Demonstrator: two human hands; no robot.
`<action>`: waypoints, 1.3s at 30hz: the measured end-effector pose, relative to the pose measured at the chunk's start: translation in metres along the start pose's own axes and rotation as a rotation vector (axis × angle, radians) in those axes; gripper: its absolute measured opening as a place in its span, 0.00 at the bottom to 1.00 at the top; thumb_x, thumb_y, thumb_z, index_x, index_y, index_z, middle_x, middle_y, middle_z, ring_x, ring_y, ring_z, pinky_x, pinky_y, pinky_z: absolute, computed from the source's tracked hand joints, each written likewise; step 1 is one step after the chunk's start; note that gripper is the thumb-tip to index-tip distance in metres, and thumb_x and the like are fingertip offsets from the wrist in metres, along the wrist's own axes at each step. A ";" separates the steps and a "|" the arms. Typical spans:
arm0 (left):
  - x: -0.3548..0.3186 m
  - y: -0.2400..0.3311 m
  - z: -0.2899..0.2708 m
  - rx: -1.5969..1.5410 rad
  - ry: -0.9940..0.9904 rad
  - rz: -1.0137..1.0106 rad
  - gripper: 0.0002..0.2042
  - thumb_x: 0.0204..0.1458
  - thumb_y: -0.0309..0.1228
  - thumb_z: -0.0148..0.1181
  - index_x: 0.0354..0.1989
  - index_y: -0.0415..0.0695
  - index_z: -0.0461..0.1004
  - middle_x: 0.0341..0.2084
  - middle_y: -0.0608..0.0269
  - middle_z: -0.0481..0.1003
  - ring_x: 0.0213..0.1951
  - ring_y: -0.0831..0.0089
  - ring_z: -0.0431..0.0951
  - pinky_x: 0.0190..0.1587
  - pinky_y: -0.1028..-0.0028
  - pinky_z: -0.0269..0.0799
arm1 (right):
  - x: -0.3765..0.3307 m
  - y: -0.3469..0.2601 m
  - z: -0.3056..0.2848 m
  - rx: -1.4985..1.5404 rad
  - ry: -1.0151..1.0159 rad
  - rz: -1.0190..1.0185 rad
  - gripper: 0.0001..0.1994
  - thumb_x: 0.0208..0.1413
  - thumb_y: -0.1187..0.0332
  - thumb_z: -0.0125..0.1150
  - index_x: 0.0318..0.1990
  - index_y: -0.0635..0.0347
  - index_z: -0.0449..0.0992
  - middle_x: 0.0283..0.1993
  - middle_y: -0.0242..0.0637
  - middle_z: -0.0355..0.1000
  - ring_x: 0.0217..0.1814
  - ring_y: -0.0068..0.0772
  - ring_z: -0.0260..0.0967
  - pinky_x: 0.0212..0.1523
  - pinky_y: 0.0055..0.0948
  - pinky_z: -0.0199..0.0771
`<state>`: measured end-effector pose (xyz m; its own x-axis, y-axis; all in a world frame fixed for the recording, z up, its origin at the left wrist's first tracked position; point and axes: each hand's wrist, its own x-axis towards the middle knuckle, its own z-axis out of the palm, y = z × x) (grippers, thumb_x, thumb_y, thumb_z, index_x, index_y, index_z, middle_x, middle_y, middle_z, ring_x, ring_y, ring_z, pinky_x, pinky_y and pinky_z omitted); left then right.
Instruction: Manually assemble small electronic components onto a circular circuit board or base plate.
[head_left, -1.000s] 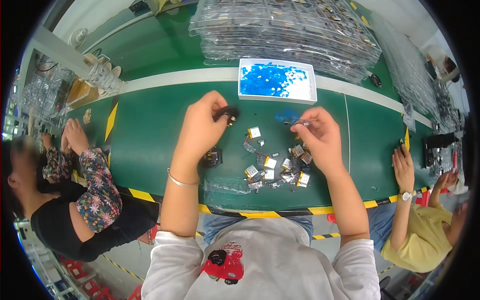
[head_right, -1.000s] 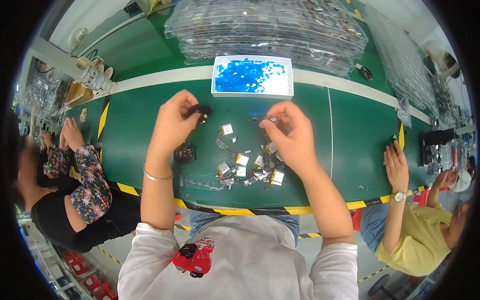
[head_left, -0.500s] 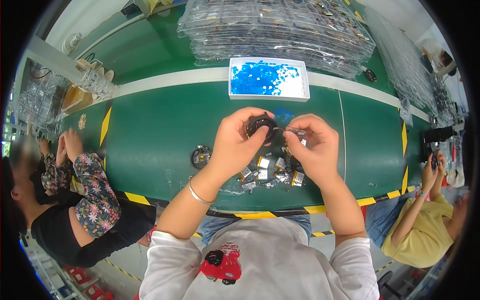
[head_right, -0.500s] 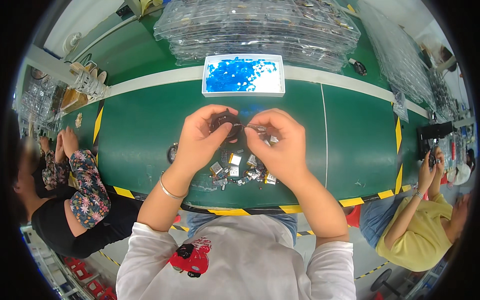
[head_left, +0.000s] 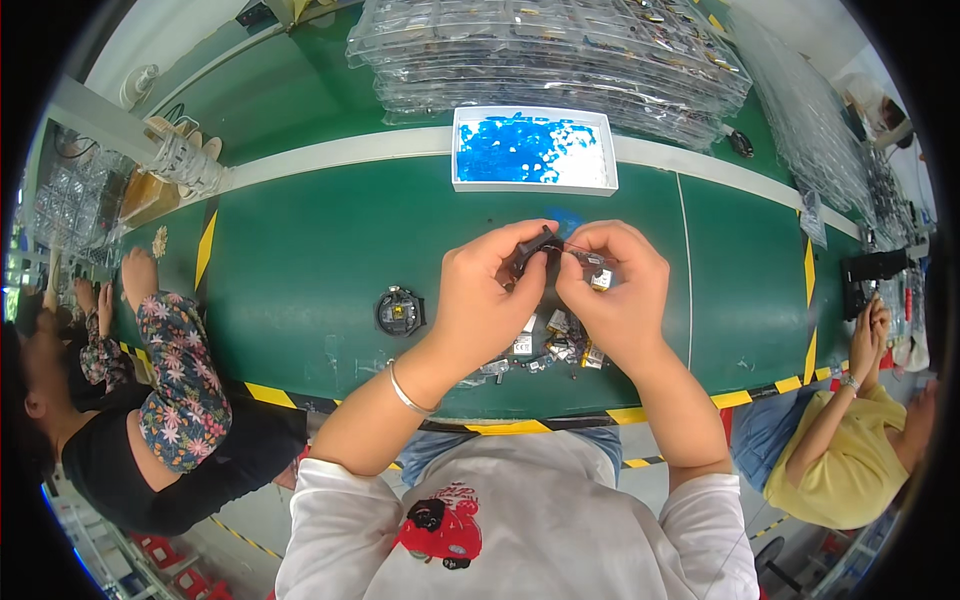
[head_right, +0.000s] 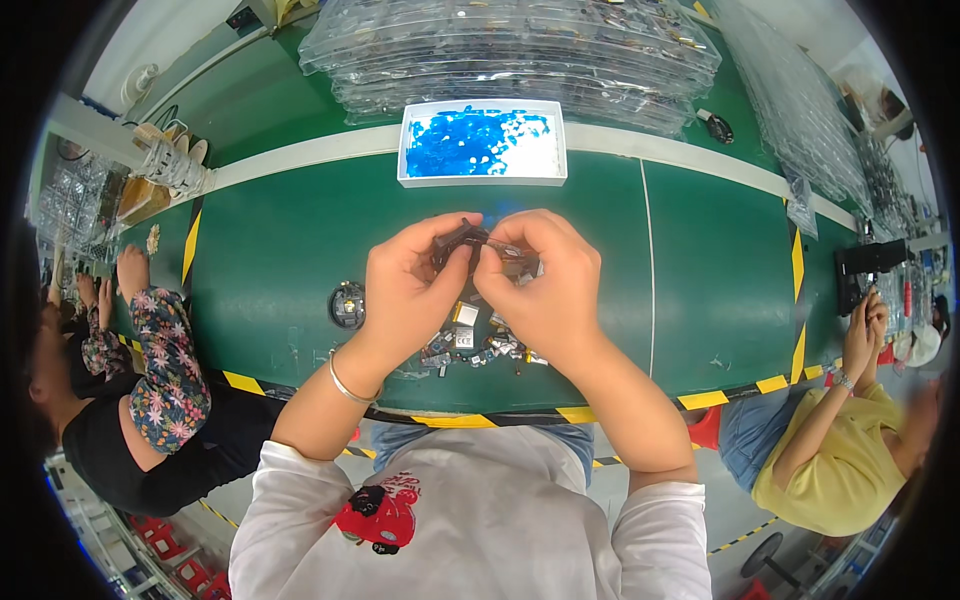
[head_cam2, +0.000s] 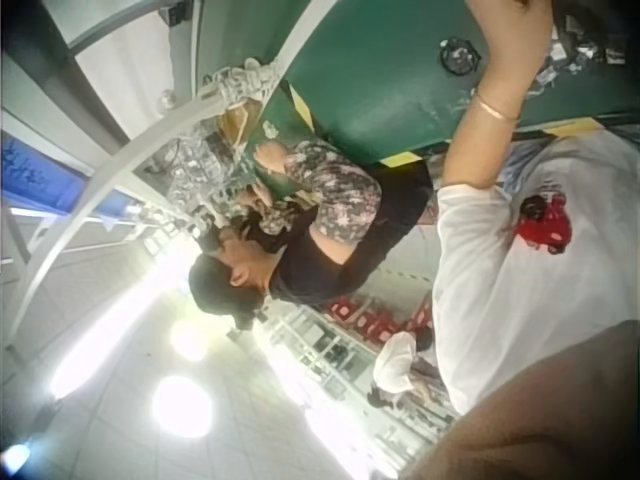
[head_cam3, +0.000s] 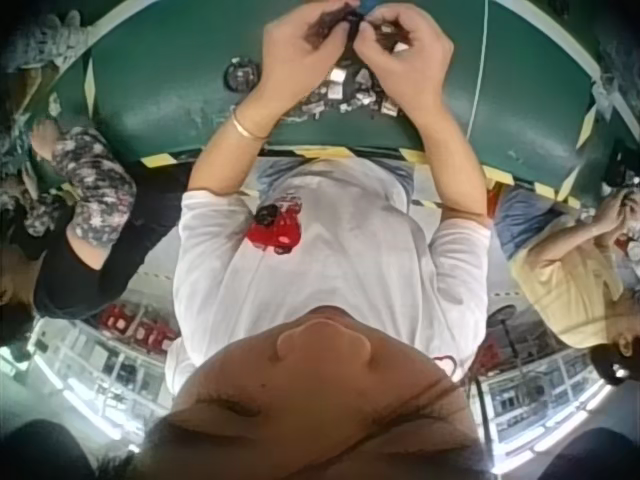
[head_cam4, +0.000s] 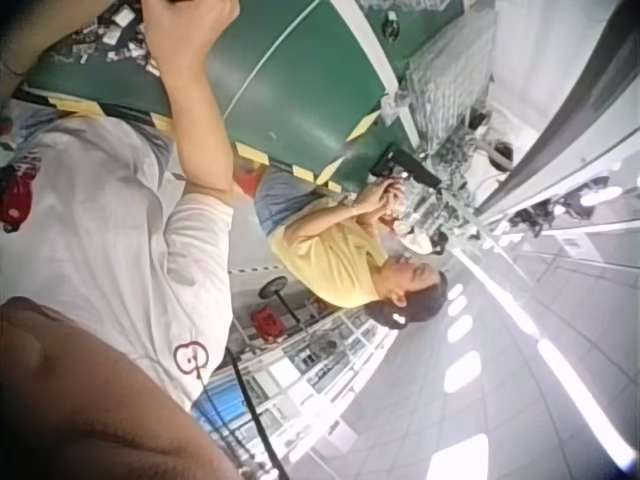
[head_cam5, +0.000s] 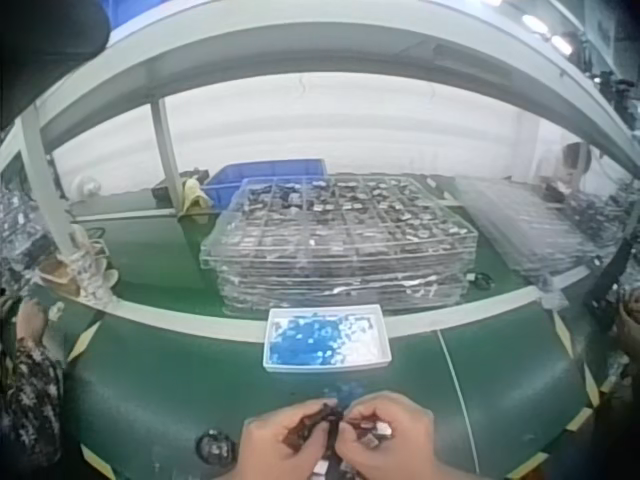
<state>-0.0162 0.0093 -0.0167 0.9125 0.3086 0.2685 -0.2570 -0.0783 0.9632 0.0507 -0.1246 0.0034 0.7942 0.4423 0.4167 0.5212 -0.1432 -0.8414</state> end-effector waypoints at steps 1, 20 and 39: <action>-0.001 0.000 0.000 0.038 0.003 0.006 0.14 0.51 0.12 0.51 0.47 0.33 0.71 0.45 0.53 0.74 0.44 0.72 0.76 0.46 0.75 0.74 | 0.000 -0.001 0.001 0.003 -0.001 -0.004 0.05 0.42 0.82 0.60 0.29 0.68 0.72 0.33 0.36 0.72 0.35 0.22 0.71 0.37 0.20 0.73; 0.011 0.007 -0.012 -0.294 -0.042 -0.236 0.07 0.57 0.22 0.52 0.42 0.37 0.71 0.34 0.63 0.76 0.34 0.80 0.76 0.31 0.80 0.76 | 0.004 -0.006 0.001 -0.052 -0.060 -0.130 0.08 0.43 0.80 0.64 0.32 0.65 0.74 0.31 0.37 0.72 0.32 0.27 0.72 0.33 0.23 0.73; 0.014 0.012 -0.028 -0.612 -0.142 -0.450 0.14 0.52 0.21 0.44 0.45 0.34 0.71 0.36 0.52 0.76 0.35 0.66 0.80 0.33 0.73 0.80 | 0.014 0.015 -0.024 0.729 -0.315 0.447 0.13 0.50 0.81 0.57 0.44 0.62 0.68 0.37 0.34 0.72 0.35 0.23 0.72 0.33 0.20 0.74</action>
<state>-0.0151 0.0389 -0.0017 0.9922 0.0590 -0.1100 0.0561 0.5767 0.8150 0.0775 -0.1420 0.0054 0.6967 0.7170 -0.0233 -0.2261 0.1887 -0.9557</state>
